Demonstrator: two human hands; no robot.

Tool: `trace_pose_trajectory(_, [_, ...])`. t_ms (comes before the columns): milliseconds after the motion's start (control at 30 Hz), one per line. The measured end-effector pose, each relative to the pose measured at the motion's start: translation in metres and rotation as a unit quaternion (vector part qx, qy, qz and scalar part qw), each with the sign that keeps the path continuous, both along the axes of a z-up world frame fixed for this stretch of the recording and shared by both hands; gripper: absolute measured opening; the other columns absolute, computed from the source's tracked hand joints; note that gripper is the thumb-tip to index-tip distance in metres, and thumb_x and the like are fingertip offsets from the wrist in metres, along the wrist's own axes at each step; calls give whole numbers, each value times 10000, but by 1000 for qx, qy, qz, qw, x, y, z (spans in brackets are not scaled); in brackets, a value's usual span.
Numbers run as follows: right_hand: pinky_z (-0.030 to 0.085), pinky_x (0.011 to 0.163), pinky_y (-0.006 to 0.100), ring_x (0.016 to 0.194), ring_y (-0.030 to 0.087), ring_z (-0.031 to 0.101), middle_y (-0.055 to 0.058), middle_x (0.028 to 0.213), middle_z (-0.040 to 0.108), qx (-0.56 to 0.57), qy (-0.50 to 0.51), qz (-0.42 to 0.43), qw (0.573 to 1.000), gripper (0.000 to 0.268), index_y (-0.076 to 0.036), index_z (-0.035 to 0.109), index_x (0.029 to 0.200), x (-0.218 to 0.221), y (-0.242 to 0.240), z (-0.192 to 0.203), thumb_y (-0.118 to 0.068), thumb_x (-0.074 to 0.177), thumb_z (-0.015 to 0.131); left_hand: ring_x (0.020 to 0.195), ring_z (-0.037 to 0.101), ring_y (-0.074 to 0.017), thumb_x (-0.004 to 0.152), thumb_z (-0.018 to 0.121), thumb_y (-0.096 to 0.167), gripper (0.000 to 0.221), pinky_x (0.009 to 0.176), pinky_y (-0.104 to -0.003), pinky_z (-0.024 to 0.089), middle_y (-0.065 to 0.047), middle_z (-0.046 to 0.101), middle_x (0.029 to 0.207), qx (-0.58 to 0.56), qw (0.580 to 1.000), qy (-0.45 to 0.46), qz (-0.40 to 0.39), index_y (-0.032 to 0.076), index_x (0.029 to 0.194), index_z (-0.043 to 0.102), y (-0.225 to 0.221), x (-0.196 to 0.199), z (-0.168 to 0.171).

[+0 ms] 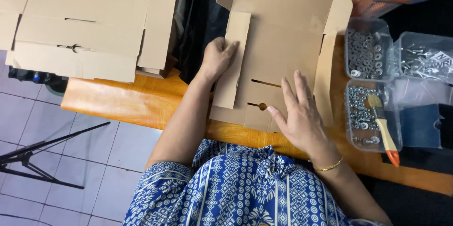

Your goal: Folding a cardboard box from a flat sheet on a workbench

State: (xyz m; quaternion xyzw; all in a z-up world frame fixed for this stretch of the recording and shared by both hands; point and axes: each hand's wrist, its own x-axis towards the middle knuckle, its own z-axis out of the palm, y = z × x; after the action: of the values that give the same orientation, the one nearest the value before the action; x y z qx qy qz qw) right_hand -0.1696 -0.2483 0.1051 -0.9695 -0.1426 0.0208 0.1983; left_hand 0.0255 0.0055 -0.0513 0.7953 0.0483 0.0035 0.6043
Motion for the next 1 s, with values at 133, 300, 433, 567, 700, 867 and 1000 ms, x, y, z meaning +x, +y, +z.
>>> trace_pose_trajectory(133, [375,1131,588,1425,520,395,311,1602,318,-30,-8,49,998,734,-23,482,1505,26,4,18,-470,946,645,674,699,-285,925,732,353,373,550,-427,537,-163,621,663,41,999,-15,-6,-19,934,704,2,-12,22])
trace_pose_trajectory(300, [415,1126,516,1386,468,481,275,1508,466,-10,-56,73,996,494,-12,581,1439,81,25,11,-318,1052,550,921,738,-433,918,734,306,390,731,-500,603,-239,721,871,99,995,-25,7,-31,1108,684,-4,-28,50])
trace_pose_trajectory(433, [451,1097,529,1373,470,492,258,1491,490,48,-114,92,988,460,-28,560,1466,132,59,-19,-247,1061,556,983,722,-451,913,747,319,414,772,-524,598,-253,726,909,101,995,-24,2,-29,1126,680,-8,-31,60])
trace_pose_trajectory(567, [382,1145,571,1429,506,371,253,1562,413,49,-181,110,976,493,-31,529,1499,179,80,-58,-179,1033,590,903,730,-377,919,712,330,362,732,-457,571,-207,747,921,97,995,-19,4,2,1057,652,-12,-34,64])
trace_pose_trajectory(700, [214,1238,579,1450,543,296,298,1575,379,24,-176,152,972,453,-70,550,1492,205,87,-80,-226,1069,517,742,634,-499,952,585,328,335,652,-522,466,-284,702,852,145,989,-13,5,-2,904,558,-17,-29,49])
trace_pose_trajectory(867, [159,1258,524,1503,449,220,220,1620,328,28,-138,146,979,473,-155,571,1498,216,83,-100,-346,1094,418,768,630,-561,944,558,280,299,642,-560,484,-329,690,859,178,984,-21,7,-17,931,529,-20,-29,45])
trace_pose_trajectory(1000, [164,1259,503,1506,433,213,212,1617,330,30,-132,150,979,478,-176,579,1492,208,80,-94,-389,1103,400,822,635,-568,935,487,272,288,692,-564,495,-331,700,909,162,987,10,1,-12,959,527,-24,-40,67])
